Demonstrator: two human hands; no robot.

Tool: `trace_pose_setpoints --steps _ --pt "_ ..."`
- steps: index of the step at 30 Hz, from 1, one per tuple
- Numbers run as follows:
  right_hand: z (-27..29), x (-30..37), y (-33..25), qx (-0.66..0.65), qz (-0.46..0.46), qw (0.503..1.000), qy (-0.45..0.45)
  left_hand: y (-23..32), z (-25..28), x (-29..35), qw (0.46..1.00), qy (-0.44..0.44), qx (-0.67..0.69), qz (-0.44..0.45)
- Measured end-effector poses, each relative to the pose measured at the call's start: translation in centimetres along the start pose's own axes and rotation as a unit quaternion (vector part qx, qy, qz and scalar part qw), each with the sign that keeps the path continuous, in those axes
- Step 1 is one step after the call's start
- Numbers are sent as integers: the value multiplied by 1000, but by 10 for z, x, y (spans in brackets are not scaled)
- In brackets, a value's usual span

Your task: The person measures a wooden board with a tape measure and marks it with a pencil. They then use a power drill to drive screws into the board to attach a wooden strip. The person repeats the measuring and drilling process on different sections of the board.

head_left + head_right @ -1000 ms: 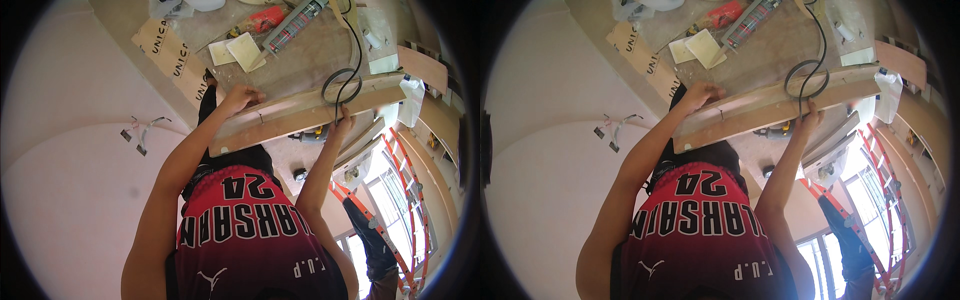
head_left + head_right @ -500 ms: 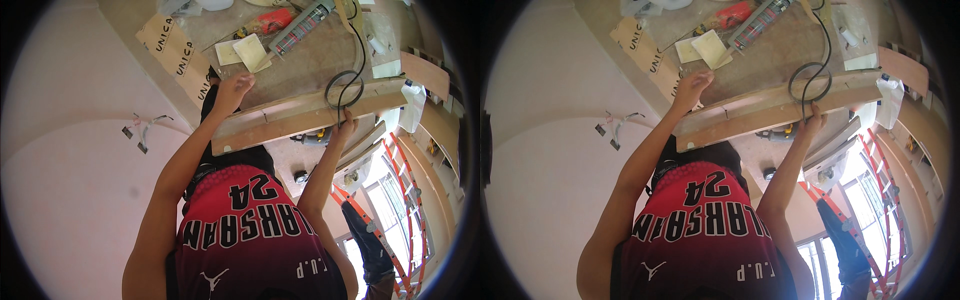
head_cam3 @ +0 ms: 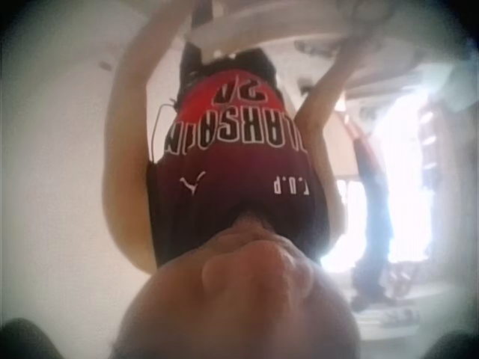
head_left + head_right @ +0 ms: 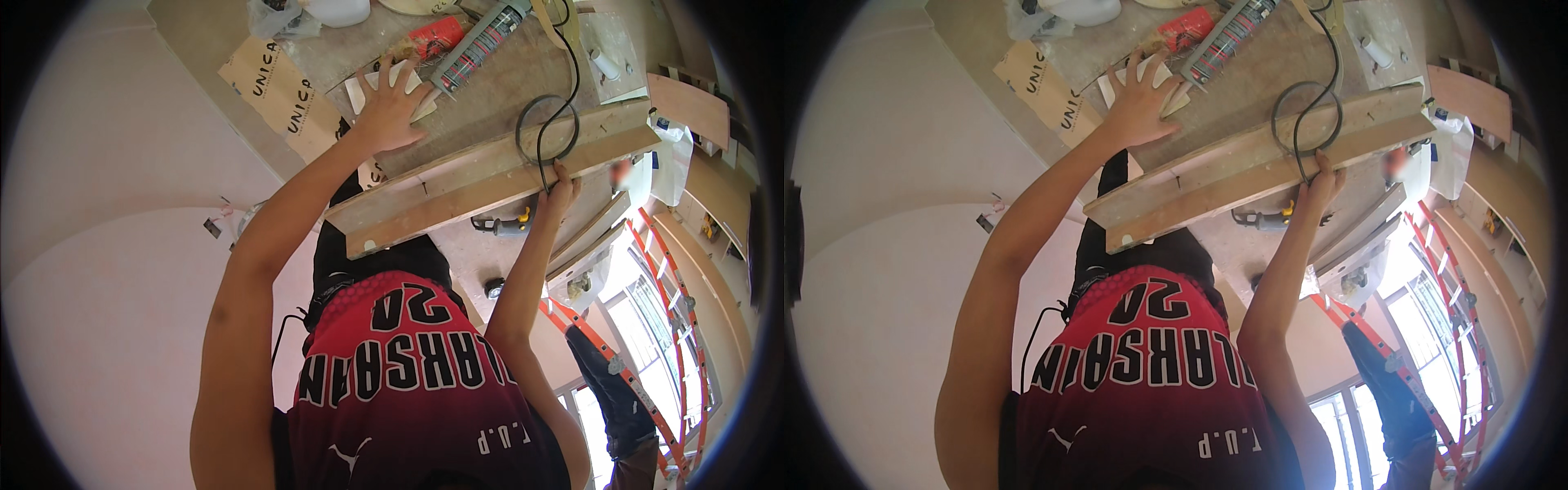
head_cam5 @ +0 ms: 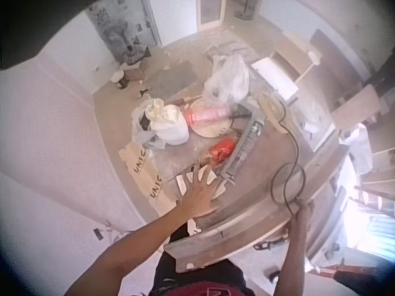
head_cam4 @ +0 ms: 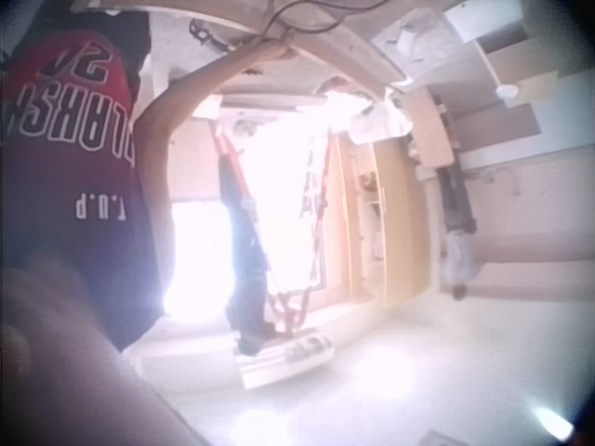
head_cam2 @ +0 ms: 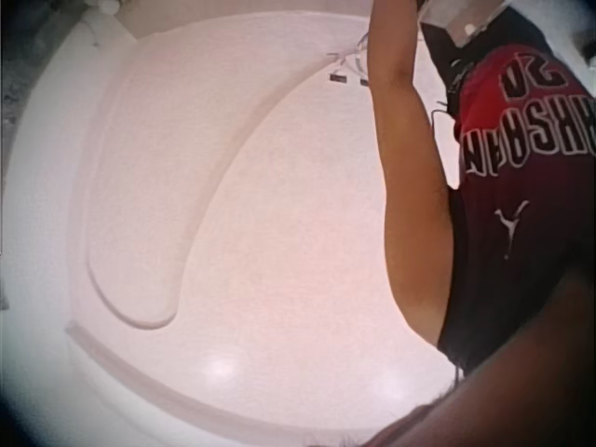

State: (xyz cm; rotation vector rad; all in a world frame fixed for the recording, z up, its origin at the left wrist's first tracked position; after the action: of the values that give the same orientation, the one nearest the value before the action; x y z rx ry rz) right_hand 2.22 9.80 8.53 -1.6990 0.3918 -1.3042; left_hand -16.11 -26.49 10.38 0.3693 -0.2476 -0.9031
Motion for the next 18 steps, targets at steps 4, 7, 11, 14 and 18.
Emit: trace_pose_setpoints --steps 4,7,11,14,18 --pt "-1 -1 -2 20 -8 1000 10 -9 -8 -5 1000 -9 -21 20" --pt "-13 1 -2 24 -6 1000 13 -36 -4 -4 999 25 -16 29" --pt "-23 1 -5 20 -2 1000 11 -63 22 -10 995 97 -26 5" --pt "-22 -7 -1 30 8 999 10 -68 32 -16 996 84 -27 15" --pt "-31 -13 2 26 10 1000 -2 -73 35 -13 993 104 -53 8"
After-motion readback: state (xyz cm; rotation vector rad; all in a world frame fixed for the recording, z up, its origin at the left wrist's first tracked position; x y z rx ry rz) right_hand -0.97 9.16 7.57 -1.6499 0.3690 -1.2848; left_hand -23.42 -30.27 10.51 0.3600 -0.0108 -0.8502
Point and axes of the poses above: each hand's wrist, its own x-axis away from the middle knuckle, its own z-axis out of the back of the hand, y = z × x, the point moved 6 cm from there along -x, towards the middle knuckle, and after that the axes turned 15 degrees about -z, right-handed, at the moved point
